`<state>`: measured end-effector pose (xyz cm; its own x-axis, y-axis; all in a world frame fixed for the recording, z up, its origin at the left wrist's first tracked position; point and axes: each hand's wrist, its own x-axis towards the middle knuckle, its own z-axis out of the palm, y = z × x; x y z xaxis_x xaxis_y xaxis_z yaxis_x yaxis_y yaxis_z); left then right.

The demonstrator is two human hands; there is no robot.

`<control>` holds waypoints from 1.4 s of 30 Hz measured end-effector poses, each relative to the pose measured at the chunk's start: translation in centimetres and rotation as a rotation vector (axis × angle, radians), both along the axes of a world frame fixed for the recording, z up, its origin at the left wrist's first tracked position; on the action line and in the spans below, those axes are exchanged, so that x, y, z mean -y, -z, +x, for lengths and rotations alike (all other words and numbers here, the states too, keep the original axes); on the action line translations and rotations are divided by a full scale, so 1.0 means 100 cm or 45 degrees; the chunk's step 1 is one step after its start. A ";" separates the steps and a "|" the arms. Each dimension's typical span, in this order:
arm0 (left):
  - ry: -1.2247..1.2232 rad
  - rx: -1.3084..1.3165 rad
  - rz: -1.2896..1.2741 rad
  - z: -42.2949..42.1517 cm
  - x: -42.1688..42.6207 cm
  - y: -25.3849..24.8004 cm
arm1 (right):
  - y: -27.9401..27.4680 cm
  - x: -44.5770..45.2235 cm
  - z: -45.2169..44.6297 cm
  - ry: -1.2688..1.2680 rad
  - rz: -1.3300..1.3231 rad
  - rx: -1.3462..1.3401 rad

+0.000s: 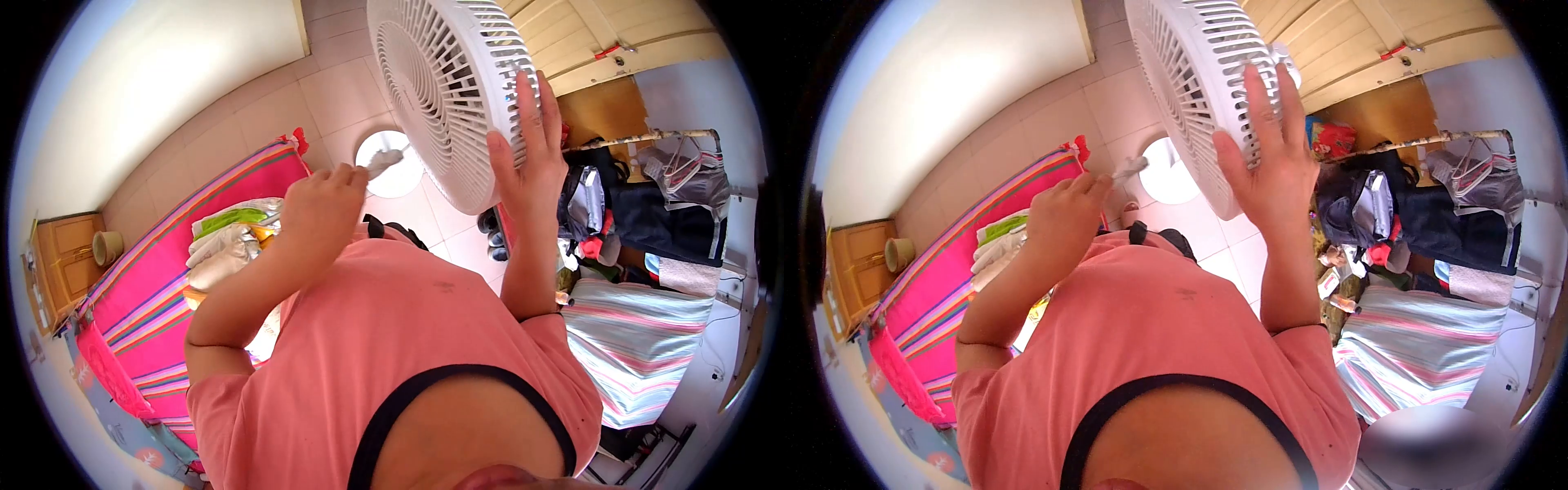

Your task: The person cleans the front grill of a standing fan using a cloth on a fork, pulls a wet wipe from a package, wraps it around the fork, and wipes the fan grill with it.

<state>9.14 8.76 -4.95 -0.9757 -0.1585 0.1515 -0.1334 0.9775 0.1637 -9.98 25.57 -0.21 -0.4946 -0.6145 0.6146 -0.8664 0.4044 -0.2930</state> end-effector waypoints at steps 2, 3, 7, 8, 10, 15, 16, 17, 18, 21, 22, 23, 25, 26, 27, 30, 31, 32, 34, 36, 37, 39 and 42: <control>-0.056 -0.008 0.069 0.005 0.009 0.008 | -0.001 -0.001 -0.003 -0.013 0.018 -0.020; -0.057 -0.006 0.071 0.004 0.007 0.006 | -0.003 0.000 -0.001 -0.026 0.017 0.000; 0.009 -0.316 0.177 -0.006 -0.011 -0.004 | 0.000 0.003 -0.001 -0.080 0.008 -0.032; 0.032 -0.372 0.201 -0.009 -0.015 -0.005 | 0.001 0.003 0.000 -0.077 0.007 -0.045; 0.044 -0.437 0.219 -0.013 -0.020 -0.004 | 0.000 0.003 -0.001 -0.079 0.006 -0.060; 0.139 -0.529 0.123 -0.017 -0.030 -0.005 | -0.001 -0.007 -0.005 -0.176 -0.018 0.070; 0.142 -0.530 0.126 -0.019 -0.031 -0.007 | 0.000 -0.010 -0.007 -0.174 -0.015 0.068; 0.147 -0.535 0.111 -0.020 -0.032 -0.008 | 0.005 -0.013 -0.009 -0.226 -0.078 0.153; 0.150 -0.539 0.096 -0.021 -0.033 -0.008 | 0.010 -0.017 -0.011 -0.280 -0.140 0.238; 0.136 -0.477 0.087 -0.024 -0.039 -0.009 | 0.021 -0.029 -0.010 -0.342 -0.154 0.240; 0.130 -0.480 0.087 -0.025 -0.041 -0.011 | 0.022 -0.032 -0.007 -0.347 -0.151 0.238; 0.120 -0.464 0.080 -0.026 -0.043 -0.013 | 0.023 -0.036 -0.002 -0.323 -0.147 0.286; 0.108 -0.452 0.073 -0.028 -0.049 -0.017 | 0.026 -0.045 0.007 -0.299 -0.141 0.331; 0.101 -0.423 0.073 -0.028 -0.052 -0.020 | 0.030 -0.051 0.010 -0.257 -0.120 0.365; 0.094 -0.394 0.072 -0.027 -0.054 -0.022 | 0.034 -0.054 0.012 -0.214 -0.101 0.401; 0.062 -0.334 0.033 -0.025 -0.060 -0.031 | 0.044 -0.059 0.015 -0.205 -0.088 0.494; 0.066 -0.336 0.025 -0.025 -0.063 -0.031 | 0.044 -0.061 0.017 -0.204 -0.097 0.491; 0.049 -0.372 -0.041 -0.026 -0.065 -0.030 | 0.044 -0.062 0.018 -0.182 -0.057 0.520; 0.037 -0.408 -0.118 -0.028 -0.068 -0.032 | 0.043 -0.063 0.019 -0.160 -0.031 0.547; -0.015 -0.394 -0.138 -0.028 -0.071 -0.039 | 0.039 -0.064 0.020 -0.149 0.038 0.442; -0.011 -0.391 -0.145 -0.028 -0.073 -0.040 | 0.037 -0.063 0.020 -0.147 0.030 0.444; -0.024 -0.303 -0.172 -0.029 -0.075 -0.043 | 0.034 -0.062 0.021 -0.166 0.036 0.471; -0.065 -0.215 -0.158 -0.038 -0.079 -0.040 | 0.036 -0.064 0.020 -0.171 0.035 0.490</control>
<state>5.34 16.63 -0.98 -0.9259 -0.1767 0.3339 -0.1639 0.9842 0.0665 -7.97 31.95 -3.81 -0.5993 -0.7030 0.3829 -0.7415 0.3072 -0.5965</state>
